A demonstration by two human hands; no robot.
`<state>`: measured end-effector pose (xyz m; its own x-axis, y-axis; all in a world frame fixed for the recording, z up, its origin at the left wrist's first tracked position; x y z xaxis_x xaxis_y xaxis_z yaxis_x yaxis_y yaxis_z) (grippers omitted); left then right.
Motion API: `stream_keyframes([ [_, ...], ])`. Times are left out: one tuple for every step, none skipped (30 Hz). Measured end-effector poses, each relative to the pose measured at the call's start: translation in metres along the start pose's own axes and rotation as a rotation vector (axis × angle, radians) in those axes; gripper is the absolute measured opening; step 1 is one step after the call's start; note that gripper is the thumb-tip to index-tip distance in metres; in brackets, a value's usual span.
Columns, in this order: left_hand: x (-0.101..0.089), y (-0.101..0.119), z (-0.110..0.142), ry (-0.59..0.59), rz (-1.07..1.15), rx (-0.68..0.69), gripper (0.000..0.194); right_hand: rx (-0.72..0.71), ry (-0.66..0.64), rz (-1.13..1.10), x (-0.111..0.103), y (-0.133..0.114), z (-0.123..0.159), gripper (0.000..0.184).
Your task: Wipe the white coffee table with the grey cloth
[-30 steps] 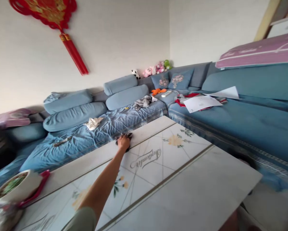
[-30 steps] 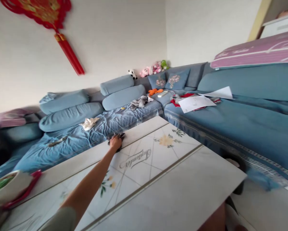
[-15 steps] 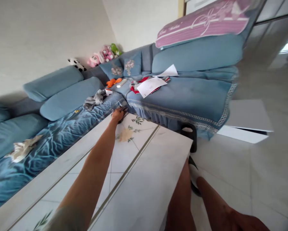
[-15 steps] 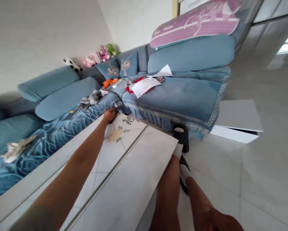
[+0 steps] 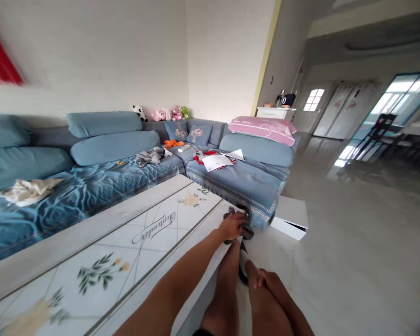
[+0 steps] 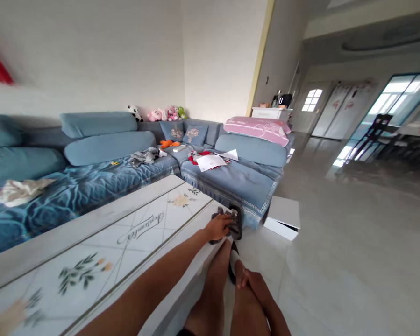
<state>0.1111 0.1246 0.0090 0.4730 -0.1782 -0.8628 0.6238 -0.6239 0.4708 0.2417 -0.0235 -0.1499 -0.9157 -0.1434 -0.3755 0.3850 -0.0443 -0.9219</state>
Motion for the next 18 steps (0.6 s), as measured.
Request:
stream_keyframes([
  [-0.003,0.001,0.029,-0.017,0.009,0.014,0.053,-0.003,0.005,0.0,0.002,-0.007,0.005,0.08],
  [-0.009,-0.001,0.063,-0.029,0.02,0.023,0.054,-0.006,0.013,0.001,0.004,-0.013,0.008,0.078],
  [-0.016,-0.007,0.103,-0.035,0.034,0.025,0.056,-0.005,0.014,0.0,0.007,-0.018,0.01,0.077],
  [-0.024,-0.015,0.149,-0.034,0.05,0.019,0.059,-0.002,0.013,-0.001,0.011,-0.023,0.012,0.075],
  [-0.033,-0.024,0.199,-0.024,0.065,-0.001,0.063,0.003,0.009,-0.004,0.013,-0.026,0.012,0.074],
  [-0.042,-0.033,0.254,-0.006,0.073,-0.04,0.066,0.009,0.006,-0.007,0.015,-0.028,0.011,0.074],
  [-0.05,-0.043,0.312,0.013,0.07,-0.1,0.069,0.014,0.003,-0.014,0.017,-0.029,0.01,0.073],
  [-0.058,-0.054,0.373,0.032,0.052,-0.182,0.072,0.021,0.0,-0.024,0.017,-0.028,0.007,0.072],
  [-0.066,-0.066,0.436,0.06,0.021,-0.287,0.073,0.031,0.002,-0.036,0.017,-0.025,0.005,0.072],
  [-0.076,-0.079,0.5,0.099,-0.02,-0.406,0.073,0.043,0.004,-0.05,0.017,-0.02,0.002,0.071],
  [-0.089,-0.093,0.563,0.159,-0.063,-0.534,0.073,0.056,0.004,-0.065,0.018,-0.014,-0.001,0.071],
  [-0.105,-0.107,0.625,0.251,-0.108,-0.662,0.072,0.069,0.005,-0.082,0.018,-0.008,-0.003,0.071],
  [-0.123,-0.119,0.68,0.352,-0.145,-0.776,0.071,0.081,0.003,-0.096,0.019,-0.002,-0.005,0.071],
  [-0.141,-0.131,0.727,0.455,-0.178,-0.881,0.069,0.092,-0.001,-0.106,0.021,0.003,-0.007,0.071],
  [-0.156,-0.144,0.762,0.54,-0.204,-0.976,0.068,0.102,-0.003,-0.113,0.022,0.006,-0.009,0.072],
  [-0.17,-0.156,0.781,0.599,-0.229,-1.066,0.066,0.111,-0.008,-0.116,0.023,0.009,-0.01,0.073],
  [-0.182,-0.167,0.784,0.638,-0.256,-1.15,0.065,0.119,-0.014,-0.115,0.024,0.011,-0.011,0.073],
  [-0.192,-0.178,0.771,0.654,-0.282,-1.224,0.065,0.123,-0.02,-0.112,0.025,0.011,-0.012,0.073],
])
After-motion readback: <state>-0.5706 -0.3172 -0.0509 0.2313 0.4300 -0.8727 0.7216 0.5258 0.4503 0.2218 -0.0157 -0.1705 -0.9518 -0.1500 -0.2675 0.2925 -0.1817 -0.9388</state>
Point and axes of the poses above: each hand's wrist, its own z-axis away from the middle knuckle, its own x-axis out of the palm, y = z × x, the point moved 10 cm from there along -z, towards the middle knuckle, and after that the axes turned 6 degrees about -x, right-handed, at the moved point
